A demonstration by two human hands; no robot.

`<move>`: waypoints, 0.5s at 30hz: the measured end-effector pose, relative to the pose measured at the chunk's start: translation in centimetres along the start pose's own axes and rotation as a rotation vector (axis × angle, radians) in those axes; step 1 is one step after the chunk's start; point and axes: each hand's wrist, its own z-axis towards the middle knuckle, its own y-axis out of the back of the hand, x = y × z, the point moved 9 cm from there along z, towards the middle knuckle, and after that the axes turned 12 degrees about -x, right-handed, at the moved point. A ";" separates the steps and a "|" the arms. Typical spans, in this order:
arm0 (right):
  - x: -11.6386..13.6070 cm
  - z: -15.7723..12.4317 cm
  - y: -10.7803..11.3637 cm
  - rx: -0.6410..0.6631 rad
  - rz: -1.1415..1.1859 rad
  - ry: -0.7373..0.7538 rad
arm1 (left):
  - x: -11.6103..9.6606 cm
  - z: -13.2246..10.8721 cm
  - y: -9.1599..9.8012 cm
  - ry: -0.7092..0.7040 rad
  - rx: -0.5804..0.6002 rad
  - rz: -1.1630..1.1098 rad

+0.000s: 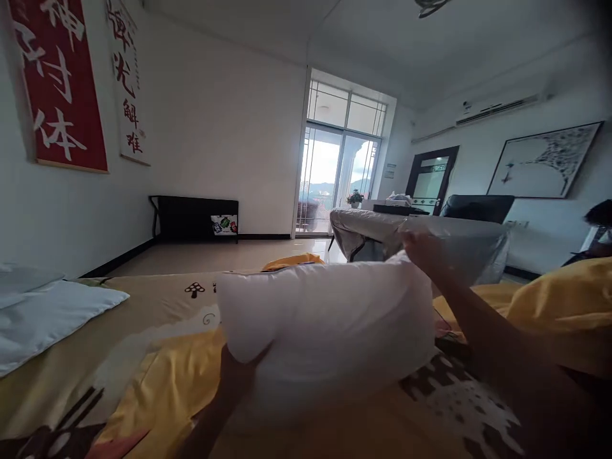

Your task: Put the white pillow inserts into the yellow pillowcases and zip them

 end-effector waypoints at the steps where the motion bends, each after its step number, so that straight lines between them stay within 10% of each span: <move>1: 2.3 0.4 -0.7 0.018 0.027 0.009 | 0.3 0.0 0.3 -0.001 -0.008 0.029; 8: 27.1 -3.0 -4.3 0.560 0.572 0.383 | -0.2 -0.2 1.2 -0.046 0.101 0.157; 15: 31.2 -4.3 -6.2 0.685 0.362 0.354 | 0.8 1.9 0.3 -0.191 0.468 0.203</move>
